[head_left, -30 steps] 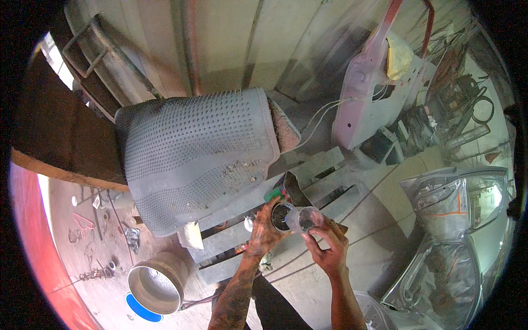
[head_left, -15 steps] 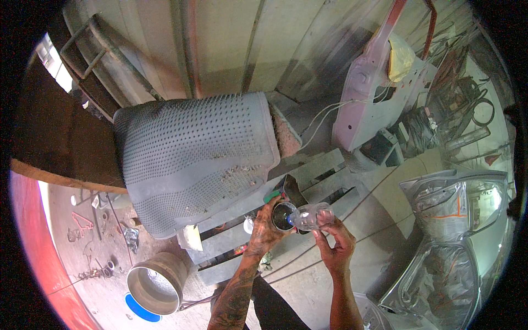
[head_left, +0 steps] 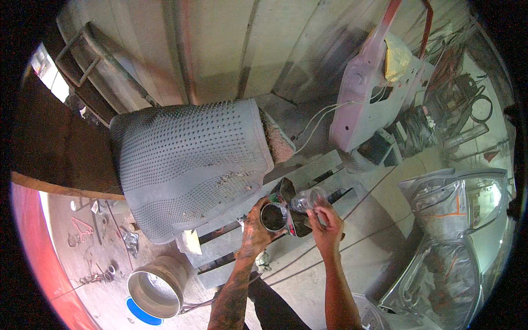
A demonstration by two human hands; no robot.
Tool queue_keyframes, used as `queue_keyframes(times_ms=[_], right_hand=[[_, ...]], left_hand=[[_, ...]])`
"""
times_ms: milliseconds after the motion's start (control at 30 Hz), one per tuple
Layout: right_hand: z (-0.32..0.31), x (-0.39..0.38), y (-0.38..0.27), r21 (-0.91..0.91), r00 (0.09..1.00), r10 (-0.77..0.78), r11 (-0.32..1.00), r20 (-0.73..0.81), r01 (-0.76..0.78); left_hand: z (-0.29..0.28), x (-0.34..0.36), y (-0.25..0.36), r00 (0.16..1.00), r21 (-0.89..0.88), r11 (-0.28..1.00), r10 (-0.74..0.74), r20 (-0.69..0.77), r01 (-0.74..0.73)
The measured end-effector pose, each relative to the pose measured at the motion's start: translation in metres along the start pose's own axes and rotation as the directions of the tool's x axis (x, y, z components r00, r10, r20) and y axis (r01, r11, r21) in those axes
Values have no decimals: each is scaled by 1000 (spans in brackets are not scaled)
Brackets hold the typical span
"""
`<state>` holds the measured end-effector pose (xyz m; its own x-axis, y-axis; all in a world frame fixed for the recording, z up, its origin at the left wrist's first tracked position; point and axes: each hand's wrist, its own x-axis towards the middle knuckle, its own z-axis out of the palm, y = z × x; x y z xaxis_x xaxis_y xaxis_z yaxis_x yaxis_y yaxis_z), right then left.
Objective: The person pours paint thinner into a spray gun cup and stirs it, then uses the spray gun to apply paint to the rear quarter panel and bumper of a car. The car is masked with plastic sheeting and newspaper.
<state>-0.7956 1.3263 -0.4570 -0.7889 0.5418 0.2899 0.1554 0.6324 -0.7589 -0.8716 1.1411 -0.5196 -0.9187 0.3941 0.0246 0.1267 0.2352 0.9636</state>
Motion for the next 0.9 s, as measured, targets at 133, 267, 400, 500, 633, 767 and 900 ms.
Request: queue_keyframes(times_ms=[133,267,400,500,633,767,900], right_hand=[[31,17,16,-12,998,-21,1000,58,22],[44,30,15,-94,983,-44,994,177,61],[38,29,7,-207,960,-84,968,266,142],[31,25,-5,-256,960,-25,962,279,99],[15,16,-26,-296,970,-124,937,211,184],[19,-47,-27,-22,959,-107,993,261,117],[120,-108,45,-143,824,-10,984,566,110]], left_hand=[[-8,-10,-5,999,-23,999,-47,-26,46],[-18,-22,-7,996,30,997,-72,-59,74],[-31,-36,-6,990,14,993,-119,-78,120],[-42,-47,-4,985,-7,990,-140,-105,140],[-59,-60,-4,979,-45,990,-137,-152,131],[-78,-74,-8,966,-2,986,-163,-202,166],[-90,-84,-19,951,58,973,-206,-230,225]])
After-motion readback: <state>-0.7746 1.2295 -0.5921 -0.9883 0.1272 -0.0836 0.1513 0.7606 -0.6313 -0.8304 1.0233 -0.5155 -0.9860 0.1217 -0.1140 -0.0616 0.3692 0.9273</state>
